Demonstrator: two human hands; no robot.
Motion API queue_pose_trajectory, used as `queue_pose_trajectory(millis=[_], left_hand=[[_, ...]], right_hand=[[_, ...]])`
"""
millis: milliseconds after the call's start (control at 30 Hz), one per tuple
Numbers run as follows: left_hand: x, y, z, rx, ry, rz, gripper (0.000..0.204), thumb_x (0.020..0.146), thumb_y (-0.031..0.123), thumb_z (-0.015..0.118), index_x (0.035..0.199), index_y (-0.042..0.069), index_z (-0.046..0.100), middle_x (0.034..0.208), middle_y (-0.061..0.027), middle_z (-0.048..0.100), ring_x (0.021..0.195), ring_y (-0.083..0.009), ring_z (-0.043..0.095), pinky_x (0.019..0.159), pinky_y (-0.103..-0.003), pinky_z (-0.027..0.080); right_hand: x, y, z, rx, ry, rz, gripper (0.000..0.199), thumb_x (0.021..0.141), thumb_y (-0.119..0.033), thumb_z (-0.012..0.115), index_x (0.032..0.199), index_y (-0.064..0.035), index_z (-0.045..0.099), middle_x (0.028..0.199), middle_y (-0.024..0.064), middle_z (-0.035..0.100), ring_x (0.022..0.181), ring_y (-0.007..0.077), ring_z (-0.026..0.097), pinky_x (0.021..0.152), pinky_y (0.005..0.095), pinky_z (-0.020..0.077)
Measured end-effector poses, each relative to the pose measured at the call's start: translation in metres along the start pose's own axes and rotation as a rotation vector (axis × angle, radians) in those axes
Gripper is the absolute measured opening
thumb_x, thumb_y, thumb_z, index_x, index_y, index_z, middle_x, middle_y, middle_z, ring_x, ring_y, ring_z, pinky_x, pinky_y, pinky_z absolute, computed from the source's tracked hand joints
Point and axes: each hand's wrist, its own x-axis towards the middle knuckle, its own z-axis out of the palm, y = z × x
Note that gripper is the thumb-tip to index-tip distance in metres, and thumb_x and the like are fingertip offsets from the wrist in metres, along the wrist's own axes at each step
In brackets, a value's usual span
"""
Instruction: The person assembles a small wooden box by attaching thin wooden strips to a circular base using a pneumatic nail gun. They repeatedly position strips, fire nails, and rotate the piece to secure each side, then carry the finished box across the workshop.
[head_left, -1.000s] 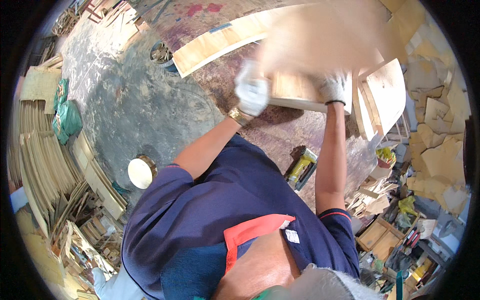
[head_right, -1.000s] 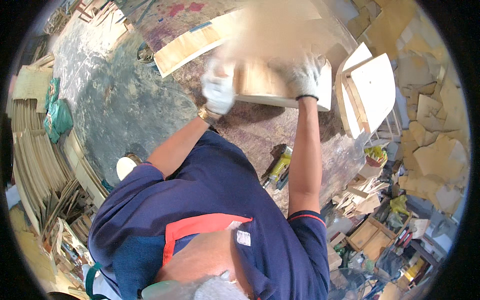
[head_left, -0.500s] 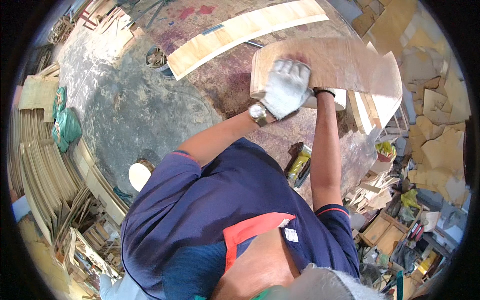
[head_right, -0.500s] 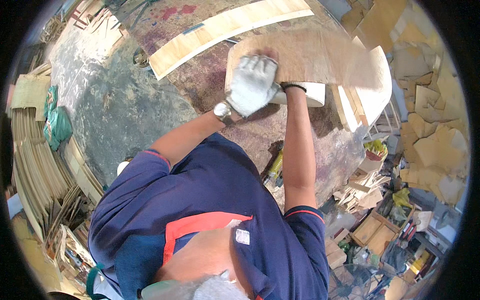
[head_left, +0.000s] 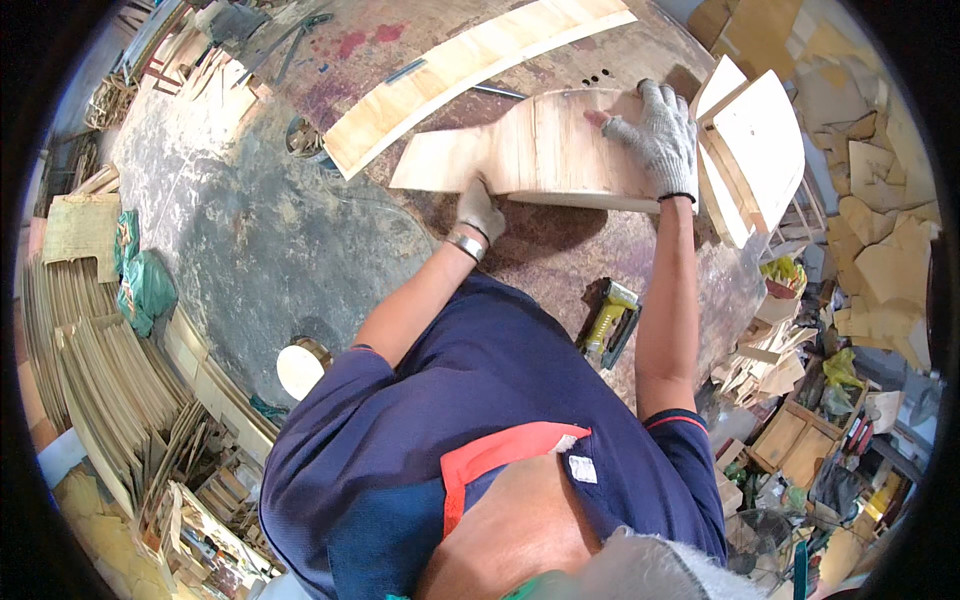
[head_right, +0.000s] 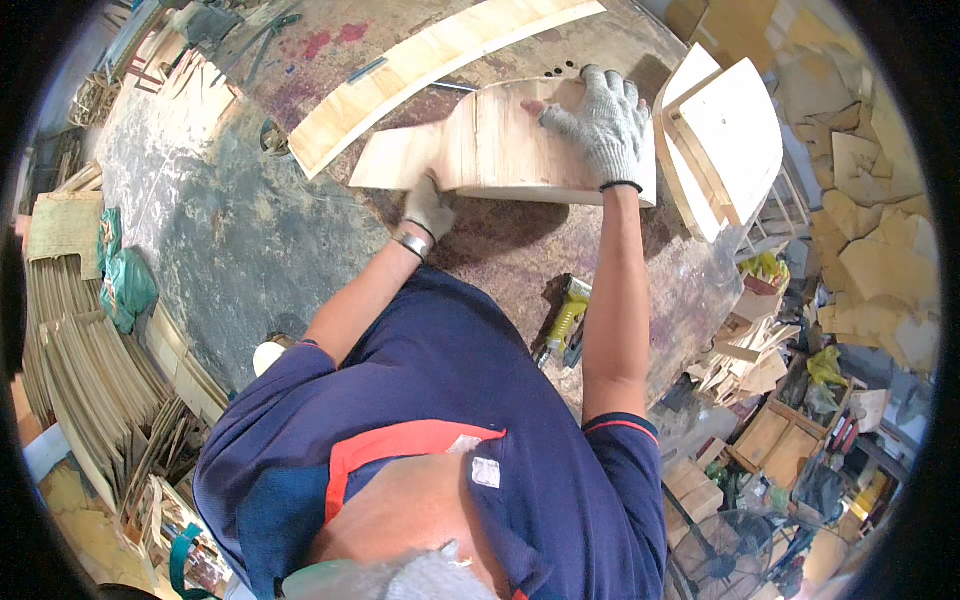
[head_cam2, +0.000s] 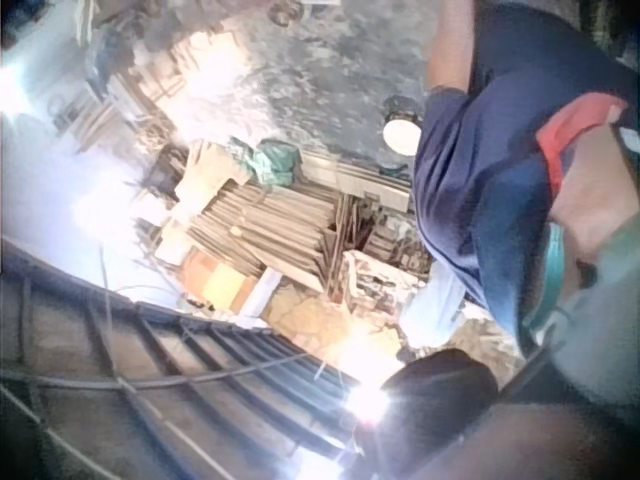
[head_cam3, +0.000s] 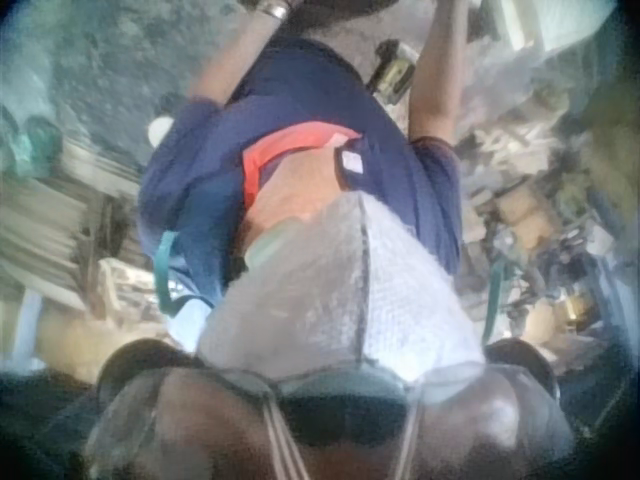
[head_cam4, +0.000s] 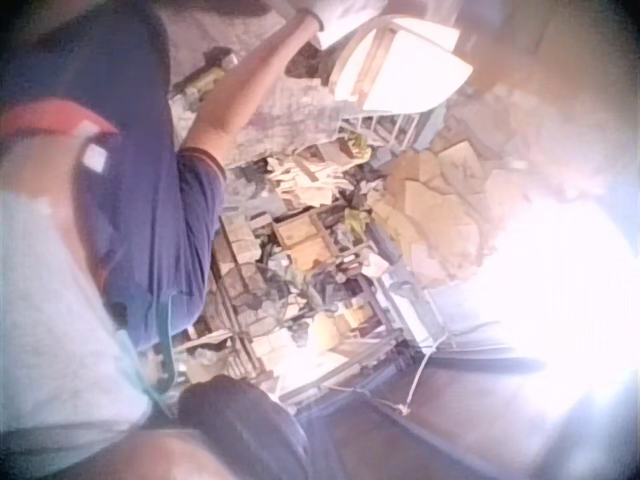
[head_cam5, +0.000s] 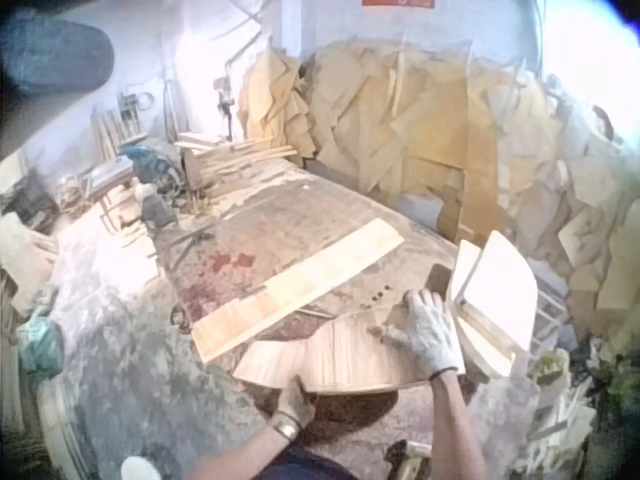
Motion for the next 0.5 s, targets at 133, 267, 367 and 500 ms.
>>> queue_pose_trajectory(millis=[133, 267, 367, 500], left_hand=[[-0.021, 0.052, 0.016, 0.153, -0.327, 0.715, 0.027, 0.107, 0.027, 0.061, 0.114, 0.001, 0.067, 0.104, -0.0086, 0.068, 0.086, -0.0153, 0.063, 0.076, -0.033, 0.055], [-0.104, 0.032, 0.068, 0.838, -0.794, 1.674, 0.041, 0.092, 0.018, 0.064, 0.13, 0.002, 0.064, 0.13, -0.0169, 0.069, 0.121, -0.0273, 0.065, 0.101, -0.041, 0.052], [-0.137, -0.007, 0.098, 1.407, -0.678, 2.047, 0.042, 0.085, 0.021, 0.067, 0.125, 0.009, 0.068, 0.126, -0.0104, 0.072, 0.116, -0.0253, 0.069, 0.102, -0.041, 0.051], [-0.087, -0.001, 0.073, 1.14, -0.929, 1.855, 0.03, 0.091, 0.017, 0.062, 0.119, 0.009, 0.07, 0.124, -0.0095, 0.073, 0.111, -0.0269, 0.071, 0.098, -0.039, 0.055]], right_hand=[[-0.006, 0.005, -0.001, 0.029, 0.047, 0.117, 0.094, 0.073, -0.075, 0.077, 0.129, -0.0017, 0.064, 0.134, 0.0199, 0.061, 0.132, 0.0377, 0.053, 0.111, 0.0505, 0.0421], [-0.012, 0.005, 0.016, -0.204, 0.204, 0.034, 0.078, 0.081, -0.068, 0.074, 0.134, -0.0112, 0.063, 0.134, 0.0185, 0.062, 0.127, 0.0364, 0.057, 0.106, 0.0441, 0.0458], [-0.013, 0.013, 0.024, -0.151, 0.116, 0.028, 0.062, 0.093, -0.058, 0.064, 0.137, -0.0132, 0.06, 0.133, 0.0194, 0.061, 0.125, 0.0339, 0.058, 0.102, 0.0428, 0.048], [-0.016, 0.039, 0.012, -0.118, 0.118, 0.056, 0.064, 0.092, -0.058, 0.066, 0.129, -0.0064, 0.062, 0.126, 0.0212, 0.065, 0.118, 0.0368, 0.063, 0.098, 0.0455, 0.0512]])
